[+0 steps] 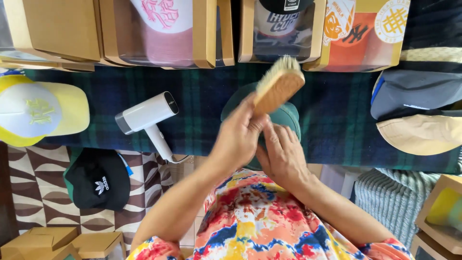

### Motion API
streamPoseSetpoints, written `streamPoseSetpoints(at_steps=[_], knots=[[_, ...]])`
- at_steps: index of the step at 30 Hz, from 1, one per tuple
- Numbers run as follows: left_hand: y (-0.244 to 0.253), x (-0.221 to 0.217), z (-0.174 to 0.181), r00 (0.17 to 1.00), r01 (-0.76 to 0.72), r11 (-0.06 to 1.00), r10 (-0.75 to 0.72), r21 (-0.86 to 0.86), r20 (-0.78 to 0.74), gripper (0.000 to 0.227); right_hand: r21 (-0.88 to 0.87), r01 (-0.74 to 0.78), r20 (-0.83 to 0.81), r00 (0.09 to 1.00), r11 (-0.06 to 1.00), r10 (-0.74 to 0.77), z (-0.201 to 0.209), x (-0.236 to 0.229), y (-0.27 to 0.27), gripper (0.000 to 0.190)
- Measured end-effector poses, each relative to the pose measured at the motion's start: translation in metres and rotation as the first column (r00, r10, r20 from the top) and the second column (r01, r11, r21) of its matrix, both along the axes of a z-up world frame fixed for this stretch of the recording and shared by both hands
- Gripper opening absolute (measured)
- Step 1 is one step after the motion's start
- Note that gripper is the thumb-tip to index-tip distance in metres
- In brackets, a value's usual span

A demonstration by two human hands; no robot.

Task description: Using a wooden brush to clean dust or lint off a green hat while rotating it on a table.

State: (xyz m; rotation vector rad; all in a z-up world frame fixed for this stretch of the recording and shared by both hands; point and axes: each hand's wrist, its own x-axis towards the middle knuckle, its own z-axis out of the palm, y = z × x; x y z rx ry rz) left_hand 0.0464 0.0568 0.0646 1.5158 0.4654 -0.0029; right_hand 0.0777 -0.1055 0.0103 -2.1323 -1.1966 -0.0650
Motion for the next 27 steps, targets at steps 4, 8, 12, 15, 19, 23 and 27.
streamPoseSetpoints(at_steps=[4, 8, 12, 15, 19, 23, 27], knots=[[0.051, 0.021, -0.004, 0.967, 0.243, 0.714, -0.232, 0.657, -0.106, 0.052, 0.068, -0.020, 0.089, 0.996, 0.998, 0.013, -0.003, 0.001, -0.005, 0.031], [0.071, 0.061, -0.034, 0.755, 0.638, 0.608, -0.613, 0.472, -0.232, 0.049, 0.126, 0.047, 0.161, 0.985, 0.991, -0.067, -0.020, -0.004, -0.003, 0.016], [0.083, 0.076, -0.070, 0.652, 0.757, 0.495, -0.543, 0.427, -0.529, 0.038, 0.141, 0.083, 0.164, 0.981, 0.987, -0.106, -0.019, -0.005, 0.000, 0.016], [0.084, 0.079, -0.068, 0.549, 0.811, 0.425, -0.311, 0.402, -0.776, 0.048, 0.138, 0.090, 0.206, 0.972, 0.986, -0.117, -0.020, -0.007, 0.002, 0.017], [0.078, 0.093, -0.071, 0.754, 0.654, 0.560, -0.534, 0.509, -0.381, 0.038, 0.145, 0.089, 0.185, 0.976, 0.985, -0.116, -0.021, -0.008, 0.001, 0.013], [0.066, 0.108, -0.163, 0.635, 0.773, 0.405, -0.498, 0.489, -0.591, 0.033, 0.165, 0.081, 0.214, 0.970, 0.983, -0.115, -0.018, -0.008, 0.003, 0.016], [0.081, 0.071, -0.114, 0.745, 0.664, 0.531, -0.413, 0.527, -0.524, 0.039, 0.162, 0.074, 0.221, 0.969, 0.984, -0.110, -0.021, -0.007, 0.001, 0.016]])
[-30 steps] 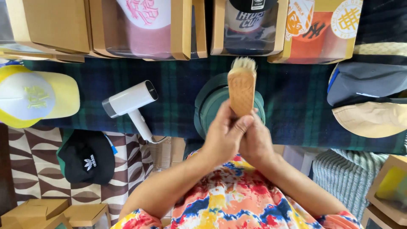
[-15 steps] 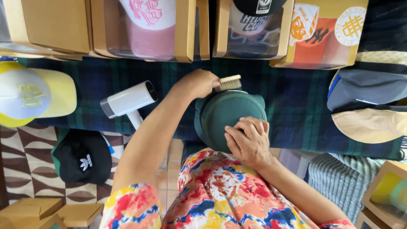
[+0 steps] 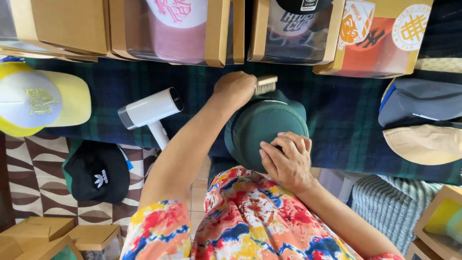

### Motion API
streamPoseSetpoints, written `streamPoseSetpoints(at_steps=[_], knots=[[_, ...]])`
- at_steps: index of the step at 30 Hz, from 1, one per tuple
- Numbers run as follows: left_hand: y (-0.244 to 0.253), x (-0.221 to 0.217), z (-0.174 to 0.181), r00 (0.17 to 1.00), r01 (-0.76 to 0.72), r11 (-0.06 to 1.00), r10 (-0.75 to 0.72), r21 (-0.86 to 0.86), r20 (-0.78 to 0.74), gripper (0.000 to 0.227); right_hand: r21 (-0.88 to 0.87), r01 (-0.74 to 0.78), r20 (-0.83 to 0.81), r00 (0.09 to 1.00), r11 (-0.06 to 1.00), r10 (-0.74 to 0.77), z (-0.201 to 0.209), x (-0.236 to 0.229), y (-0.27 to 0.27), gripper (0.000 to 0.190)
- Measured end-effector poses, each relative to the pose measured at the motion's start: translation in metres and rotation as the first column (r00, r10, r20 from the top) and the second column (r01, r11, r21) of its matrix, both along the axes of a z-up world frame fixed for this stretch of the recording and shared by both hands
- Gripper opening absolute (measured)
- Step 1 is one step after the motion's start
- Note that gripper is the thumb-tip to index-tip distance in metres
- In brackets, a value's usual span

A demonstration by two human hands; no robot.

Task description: Using a wooden brush to clean dust or lint off a green hat while rotating it on a table.

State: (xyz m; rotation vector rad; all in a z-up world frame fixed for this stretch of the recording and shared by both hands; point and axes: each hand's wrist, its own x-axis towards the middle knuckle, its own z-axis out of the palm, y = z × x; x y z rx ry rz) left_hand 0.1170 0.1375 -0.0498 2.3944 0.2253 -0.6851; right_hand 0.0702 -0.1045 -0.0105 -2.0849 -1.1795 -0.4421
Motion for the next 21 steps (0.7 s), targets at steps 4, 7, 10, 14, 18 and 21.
streamPoseSetpoints(at_steps=[4, 7, 10, 14, 18, 21], knots=[[0.008, -0.032, 0.047, 0.953, -0.074, 0.974, 0.132, -0.215, 0.272, 0.035, 0.010, 0.001, -0.012, 1.000, 1.000, -0.001, 0.003, 0.000, 0.001, 0.016], [0.008, -0.069, 0.031, 0.930, -0.132, 0.924, 0.240, -0.358, 0.278, 0.035, 0.009, -0.026, -0.005, 1.000, 1.000, 0.026, 0.002, 0.002, -0.002, 0.015], [0.020, -0.103, -0.018, 0.969, -0.163, 0.982, 0.177, -0.093, 0.172, 0.032, 0.014, -0.044, 0.014, 0.999, 0.999, 0.044, -0.001, 0.003, -0.001, 0.014], [0.012, -0.105, -0.010, 0.873, -0.336, 0.938, 0.344, -0.086, 0.346, 0.045, 0.004, -0.040, 0.017, 0.999, 0.999, 0.040, 0.002, 0.002, -0.003, 0.016], [-0.016, -0.136, -0.029, 0.862, -0.313, 0.924, 0.374, -0.221, 0.343, 0.042, 0.023, -0.049, 0.019, 0.999, 0.999, 0.048, 0.005, 0.003, 0.004, 0.015], [-0.009, -0.178, -0.102, 0.967, -0.087, 0.960, 0.017, 0.268, 0.254, 0.040, 0.047, -0.029, 0.039, 0.999, 0.998, 0.027, 0.004, 0.006, 0.003, 0.017]])
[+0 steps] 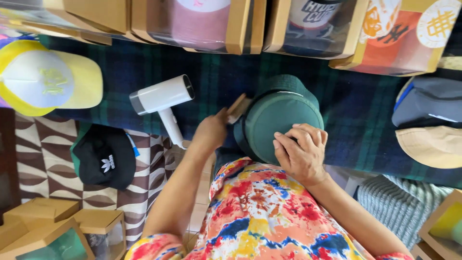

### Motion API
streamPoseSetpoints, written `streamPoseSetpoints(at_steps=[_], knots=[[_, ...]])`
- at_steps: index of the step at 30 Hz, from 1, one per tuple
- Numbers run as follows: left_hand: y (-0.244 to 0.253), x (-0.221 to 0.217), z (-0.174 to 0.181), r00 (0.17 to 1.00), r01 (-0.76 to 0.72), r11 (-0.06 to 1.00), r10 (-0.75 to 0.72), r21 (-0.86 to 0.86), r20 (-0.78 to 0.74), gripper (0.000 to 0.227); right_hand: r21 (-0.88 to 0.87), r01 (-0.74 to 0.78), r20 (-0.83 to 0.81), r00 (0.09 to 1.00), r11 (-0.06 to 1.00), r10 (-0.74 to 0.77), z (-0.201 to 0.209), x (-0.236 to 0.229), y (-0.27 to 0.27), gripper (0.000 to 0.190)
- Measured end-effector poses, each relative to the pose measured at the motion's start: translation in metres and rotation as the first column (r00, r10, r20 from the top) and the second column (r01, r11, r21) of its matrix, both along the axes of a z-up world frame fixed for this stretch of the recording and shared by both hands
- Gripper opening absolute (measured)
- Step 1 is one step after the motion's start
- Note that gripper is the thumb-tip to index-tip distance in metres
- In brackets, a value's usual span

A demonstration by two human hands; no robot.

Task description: Using a wooden brush to clean dust or lint off a green hat while rotating it on a table.

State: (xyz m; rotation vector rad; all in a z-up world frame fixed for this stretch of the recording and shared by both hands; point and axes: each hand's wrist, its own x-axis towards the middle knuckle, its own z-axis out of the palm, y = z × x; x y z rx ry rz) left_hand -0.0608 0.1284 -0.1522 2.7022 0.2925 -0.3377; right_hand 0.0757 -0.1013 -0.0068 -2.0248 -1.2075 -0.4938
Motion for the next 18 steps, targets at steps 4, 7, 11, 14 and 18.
streamPoseSetpoints(at_steps=[4, 7, 11, 14, 18], knots=[[-0.011, 0.006, 0.091, 0.814, -0.540, 0.722, 0.578, -0.433, -0.051, 0.044, 0.024, -0.026, 0.007, 1.000, 0.999, 0.026, -0.002, -0.001, 0.004, 0.016], [-0.042, 0.000, 0.099, 0.700, -0.632, 0.487, 0.692, -0.602, -0.176, 0.046, 0.008, -0.027, -0.004, 1.000, 1.000, 0.027, 0.000, -0.002, -0.001, 0.016], [-0.039, -0.056, -0.004, 0.857, -0.506, 0.830, 0.454, -0.235, -0.242, 0.044, 0.011, -0.039, 0.011, 0.999, 0.999, 0.039, 0.000, 0.000, -0.002, 0.017], [-0.038, -0.023, 0.109, 0.629, -0.739, 0.481, 0.744, -0.471, -0.226, 0.048, 0.013, -0.025, 0.007, 1.000, 1.000, 0.025, -0.001, -0.001, 0.000, 0.016], [-0.050, -0.029, 0.057, 0.758, -0.624, 0.616, 0.626, -0.480, -0.183, 0.046, 0.005, -0.033, 0.008, 0.999, 0.999, 0.033, 0.002, 0.001, 0.002, 0.016]])
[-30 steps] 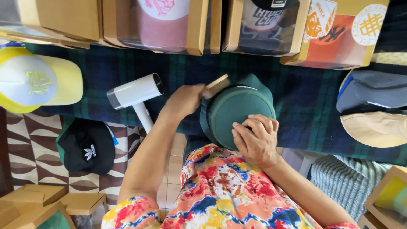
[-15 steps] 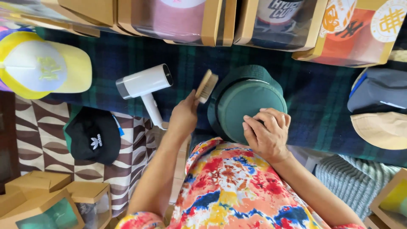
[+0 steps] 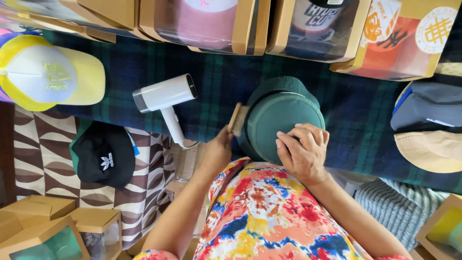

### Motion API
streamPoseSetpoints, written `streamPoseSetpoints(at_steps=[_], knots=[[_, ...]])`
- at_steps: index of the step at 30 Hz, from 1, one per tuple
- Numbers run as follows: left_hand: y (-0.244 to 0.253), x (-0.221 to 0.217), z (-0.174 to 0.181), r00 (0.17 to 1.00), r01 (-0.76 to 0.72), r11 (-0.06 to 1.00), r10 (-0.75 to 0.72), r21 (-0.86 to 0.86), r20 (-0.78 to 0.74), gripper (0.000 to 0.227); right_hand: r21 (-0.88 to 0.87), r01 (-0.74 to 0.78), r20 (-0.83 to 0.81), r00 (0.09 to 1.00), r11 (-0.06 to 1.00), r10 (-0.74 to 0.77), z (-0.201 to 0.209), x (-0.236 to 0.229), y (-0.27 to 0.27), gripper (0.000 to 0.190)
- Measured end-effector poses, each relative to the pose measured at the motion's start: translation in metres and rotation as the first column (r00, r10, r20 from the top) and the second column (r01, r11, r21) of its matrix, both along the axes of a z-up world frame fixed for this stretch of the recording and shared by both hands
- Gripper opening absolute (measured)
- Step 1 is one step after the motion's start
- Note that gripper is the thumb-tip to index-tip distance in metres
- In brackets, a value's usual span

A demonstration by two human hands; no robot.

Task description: Using a wooden brush to clean dust or lint off a green hat while rotating it on a table.

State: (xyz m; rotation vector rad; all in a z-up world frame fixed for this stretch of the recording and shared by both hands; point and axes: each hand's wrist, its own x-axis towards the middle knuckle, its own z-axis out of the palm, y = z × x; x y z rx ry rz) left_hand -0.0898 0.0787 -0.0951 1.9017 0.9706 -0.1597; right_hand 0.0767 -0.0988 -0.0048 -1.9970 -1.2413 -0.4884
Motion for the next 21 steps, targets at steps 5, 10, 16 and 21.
streamPoseSetpoints(at_steps=[5, 10, 16, 21], knots=[[0.021, 0.027, 0.063, 0.950, -0.045, 0.983, -0.013, 0.179, 0.311, 0.042, -0.015, 0.005, -0.017, 1.000, 1.000, -0.005, 0.001, -0.005, -0.003, 0.014], [0.060, 0.059, 0.020, 0.954, 0.296, 0.949, -0.287, 0.107, -0.089, 0.045, -0.007, 0.001, -0.002, 1.000, 1.000, -0.002, -0.001, -0.002, -0.004, 0.014], [0.057, 0.121, 0.053, 0.820, 0.505, 0.843, -0.535, 0.186, 0.204, 0.033, -0.038, 0.020, -0.024, 0.999, 0.999, -0.021, 0.005, -0.003, -0.008, 0.013], [0.080, 0.174, 0.062, 0.690, 0.707, 0.629, -0.714, 0.324, -0.119, 0.029, -0.040, 0.026, -0.030, 0.999, 0.999, -0.028, 0.006, 0.000, -0.003, 0.013]])
